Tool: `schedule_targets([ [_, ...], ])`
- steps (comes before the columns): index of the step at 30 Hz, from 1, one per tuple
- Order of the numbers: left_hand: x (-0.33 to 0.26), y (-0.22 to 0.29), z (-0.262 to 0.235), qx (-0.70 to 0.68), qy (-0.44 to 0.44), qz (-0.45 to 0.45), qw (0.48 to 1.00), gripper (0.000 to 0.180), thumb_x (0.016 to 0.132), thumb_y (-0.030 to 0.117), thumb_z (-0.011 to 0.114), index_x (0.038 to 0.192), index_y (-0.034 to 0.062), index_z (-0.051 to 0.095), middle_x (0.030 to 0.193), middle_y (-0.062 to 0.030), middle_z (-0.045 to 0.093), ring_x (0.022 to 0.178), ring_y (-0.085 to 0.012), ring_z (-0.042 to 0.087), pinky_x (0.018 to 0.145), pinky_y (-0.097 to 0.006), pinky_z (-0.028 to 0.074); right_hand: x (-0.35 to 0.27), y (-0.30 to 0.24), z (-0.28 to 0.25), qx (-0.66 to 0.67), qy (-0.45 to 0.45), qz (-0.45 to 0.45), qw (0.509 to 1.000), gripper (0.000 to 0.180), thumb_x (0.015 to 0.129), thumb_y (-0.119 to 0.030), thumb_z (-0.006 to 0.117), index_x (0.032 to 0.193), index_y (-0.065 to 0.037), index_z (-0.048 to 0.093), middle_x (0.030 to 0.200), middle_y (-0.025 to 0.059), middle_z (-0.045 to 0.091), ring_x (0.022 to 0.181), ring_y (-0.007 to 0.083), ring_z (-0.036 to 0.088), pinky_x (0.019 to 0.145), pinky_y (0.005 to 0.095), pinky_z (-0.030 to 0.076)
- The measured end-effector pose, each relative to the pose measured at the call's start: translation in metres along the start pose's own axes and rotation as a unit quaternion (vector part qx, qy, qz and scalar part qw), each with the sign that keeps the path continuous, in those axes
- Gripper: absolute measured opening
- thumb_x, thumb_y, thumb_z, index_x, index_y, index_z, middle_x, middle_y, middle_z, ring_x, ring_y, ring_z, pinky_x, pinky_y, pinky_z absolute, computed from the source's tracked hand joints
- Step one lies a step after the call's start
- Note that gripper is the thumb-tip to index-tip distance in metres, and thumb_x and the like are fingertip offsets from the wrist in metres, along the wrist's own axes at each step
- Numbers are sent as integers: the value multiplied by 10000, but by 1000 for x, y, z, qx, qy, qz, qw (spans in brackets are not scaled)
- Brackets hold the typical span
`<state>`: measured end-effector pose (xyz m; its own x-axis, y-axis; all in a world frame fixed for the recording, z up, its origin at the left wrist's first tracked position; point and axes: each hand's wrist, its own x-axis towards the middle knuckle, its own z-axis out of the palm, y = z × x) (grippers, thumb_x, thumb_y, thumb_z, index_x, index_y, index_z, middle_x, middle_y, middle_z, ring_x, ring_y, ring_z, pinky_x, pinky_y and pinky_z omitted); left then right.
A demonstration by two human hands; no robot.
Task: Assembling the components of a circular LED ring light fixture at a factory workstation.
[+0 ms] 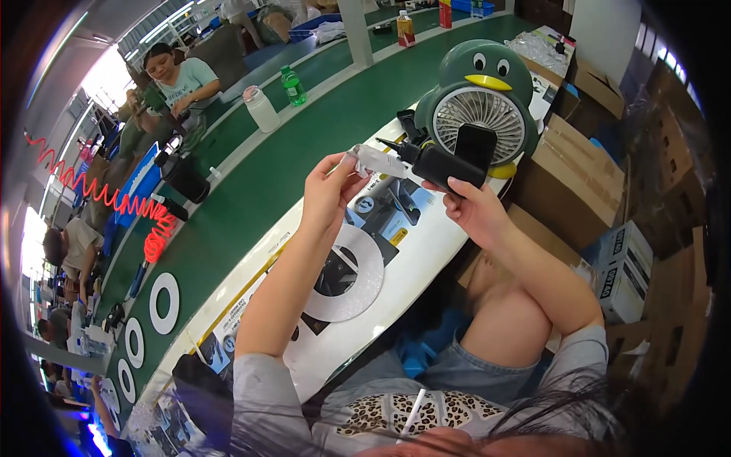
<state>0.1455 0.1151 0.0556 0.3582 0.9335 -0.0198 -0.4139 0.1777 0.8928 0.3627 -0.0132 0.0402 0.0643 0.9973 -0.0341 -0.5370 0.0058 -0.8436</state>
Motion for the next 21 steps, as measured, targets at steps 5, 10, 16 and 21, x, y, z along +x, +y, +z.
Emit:
schedule_targets([
  [5,7,-2,-4,20,-6,-32,999,159,935,113,607,1040,-6,604,900,-94,650,886,-198,683,832,-280,584,-1,1,3,-39,-11,-1,999,420,915,-143,609,1308,-75,479,1116,167,661,642,47,464,597,200,409],
  [10,2,-2,-5,18,-16,-32,999,155,951,140,583,1033,11,607,905,-78,656,896,-197,681,869,-318,567,-1,1,4,-40,-17,2,999,529,862,-119,664,1357,-90,479,1072,120,677,656,49,458,611,202,391],
  [16,1,0,-11,22,-31,-38,999,131,957,155,580,1010,37,602,905,-53,654,924,-197,674,900,-336,516,0,1,6,-95,-9,-7,995,549,874,-108,631,1388,-87,440,1085,149,670,634,54,448,603,201,389],
  [21,-1,2,-12,20,-18,-53,998,121,962,166,572,1000,51,589,870,-37,637,931,-196,668,917,-355,498,-2,0,9,-144,1,-20,989,575,851,-52,641,1394,-88,457,1073,115,676,649,54,458,599,199,386],
])
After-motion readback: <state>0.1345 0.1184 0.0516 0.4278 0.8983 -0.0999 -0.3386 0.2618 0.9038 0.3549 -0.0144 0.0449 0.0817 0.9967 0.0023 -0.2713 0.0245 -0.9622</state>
